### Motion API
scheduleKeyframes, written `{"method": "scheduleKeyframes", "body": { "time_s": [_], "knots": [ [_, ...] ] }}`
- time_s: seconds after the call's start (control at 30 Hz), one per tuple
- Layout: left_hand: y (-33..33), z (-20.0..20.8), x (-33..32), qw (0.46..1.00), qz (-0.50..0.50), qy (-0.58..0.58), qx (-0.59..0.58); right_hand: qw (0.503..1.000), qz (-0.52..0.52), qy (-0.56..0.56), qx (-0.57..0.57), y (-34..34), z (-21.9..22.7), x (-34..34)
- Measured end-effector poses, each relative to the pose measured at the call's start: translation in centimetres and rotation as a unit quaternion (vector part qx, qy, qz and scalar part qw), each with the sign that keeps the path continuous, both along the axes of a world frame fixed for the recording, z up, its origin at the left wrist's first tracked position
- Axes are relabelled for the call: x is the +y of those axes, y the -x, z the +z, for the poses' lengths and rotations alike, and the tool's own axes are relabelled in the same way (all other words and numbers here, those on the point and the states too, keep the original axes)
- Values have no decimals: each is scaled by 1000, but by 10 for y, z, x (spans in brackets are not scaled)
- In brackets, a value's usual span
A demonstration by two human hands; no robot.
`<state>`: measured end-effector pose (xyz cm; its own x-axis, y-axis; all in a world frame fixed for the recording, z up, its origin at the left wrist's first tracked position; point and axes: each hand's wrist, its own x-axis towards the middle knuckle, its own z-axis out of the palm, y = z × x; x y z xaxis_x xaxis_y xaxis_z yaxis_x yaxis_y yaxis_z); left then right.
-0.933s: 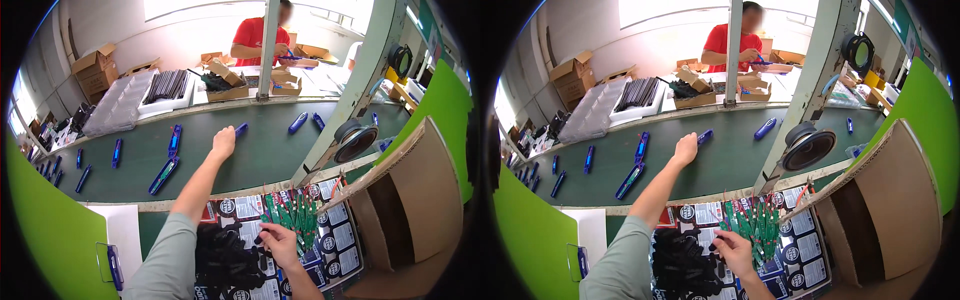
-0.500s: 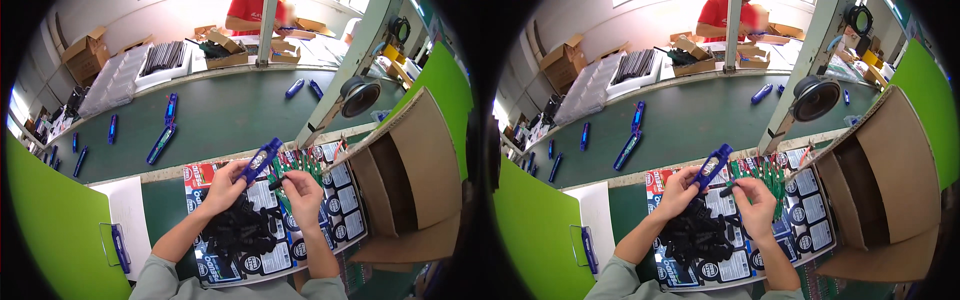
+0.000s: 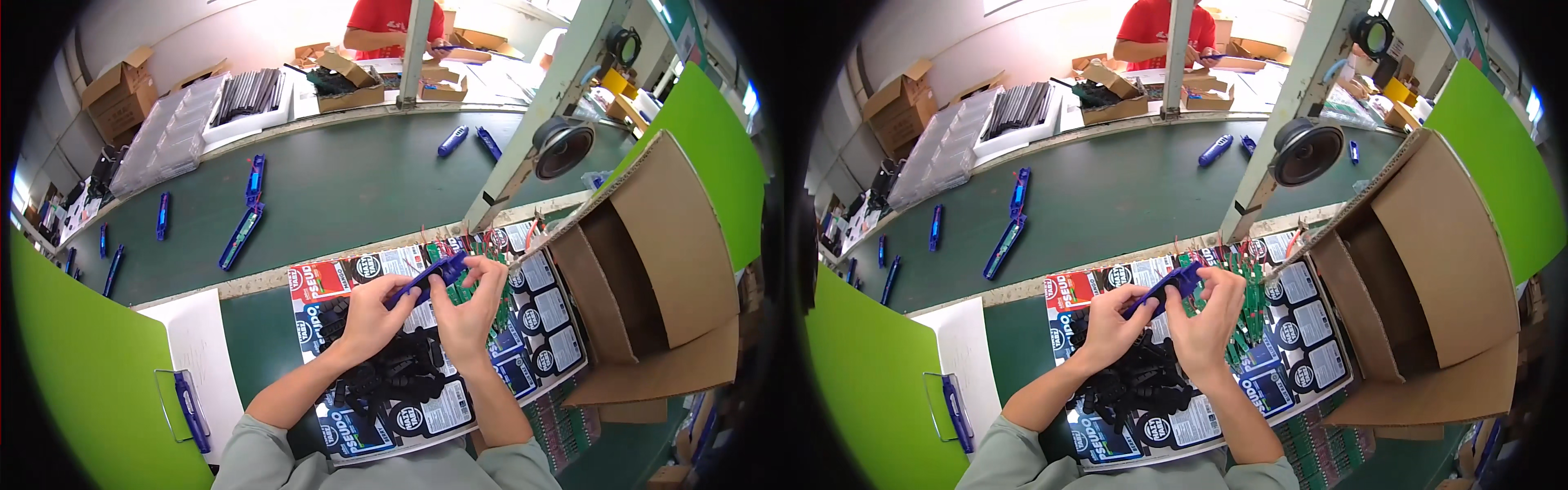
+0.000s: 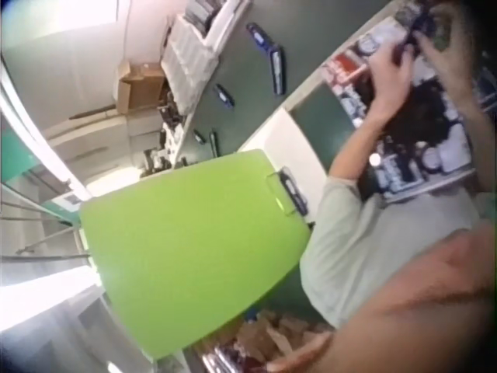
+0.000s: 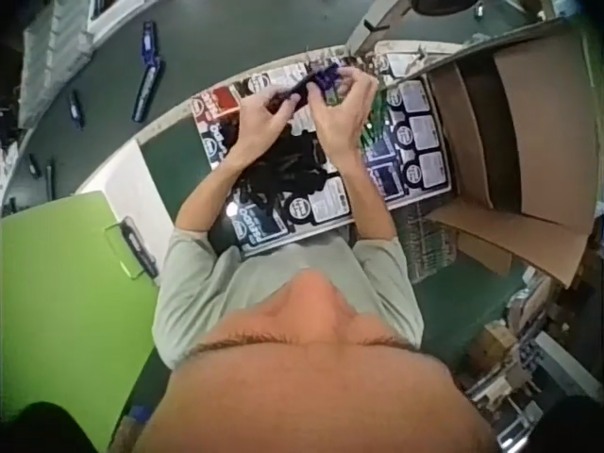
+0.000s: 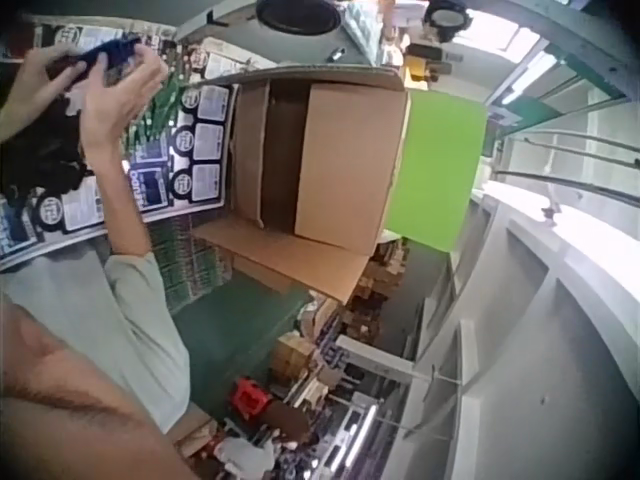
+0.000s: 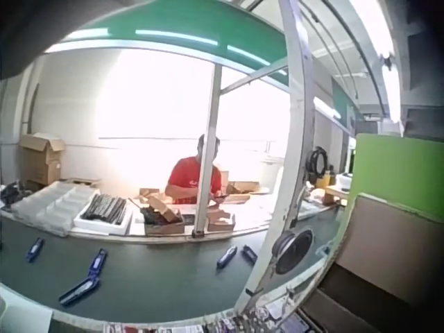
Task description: Insert circuit boards and components into plastic housing on an assembly line.
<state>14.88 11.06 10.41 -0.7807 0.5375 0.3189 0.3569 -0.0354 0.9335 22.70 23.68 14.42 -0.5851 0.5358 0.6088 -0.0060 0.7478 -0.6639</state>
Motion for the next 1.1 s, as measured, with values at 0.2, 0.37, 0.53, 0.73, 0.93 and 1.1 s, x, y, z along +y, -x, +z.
{"method": "scheduleKeyframes", "body": {
  "time_s": [0.2, 0.37, 0.53, 0.73, 0.93, 1.1],
  "knots": [
    [-2, 12, -3, 986, 58, 9, 159, 938, 151, 313, -18, 0, -11, 22],
    [5, 10, -6, 1000, 17, 22, 6, 921, 195, 336, -33, -22, -13, 62],
    [14, 10, -6, 993, -16, -42, -113, 982, 24, 46, -182, -31, -36, 119],
    [10, 14, -7, 995, -9, -23, -100, 941, -33, -93, -325, -17, -39, 107],
    [12, 5, -4, 993, -18, -17, -115, 949, -10, -114, -295, -20, -33, 109],
    [11, -2, -1, 974, -68, -30, -216, 987, -2, -125, -102, -31, 23, 69]
  ]
}}
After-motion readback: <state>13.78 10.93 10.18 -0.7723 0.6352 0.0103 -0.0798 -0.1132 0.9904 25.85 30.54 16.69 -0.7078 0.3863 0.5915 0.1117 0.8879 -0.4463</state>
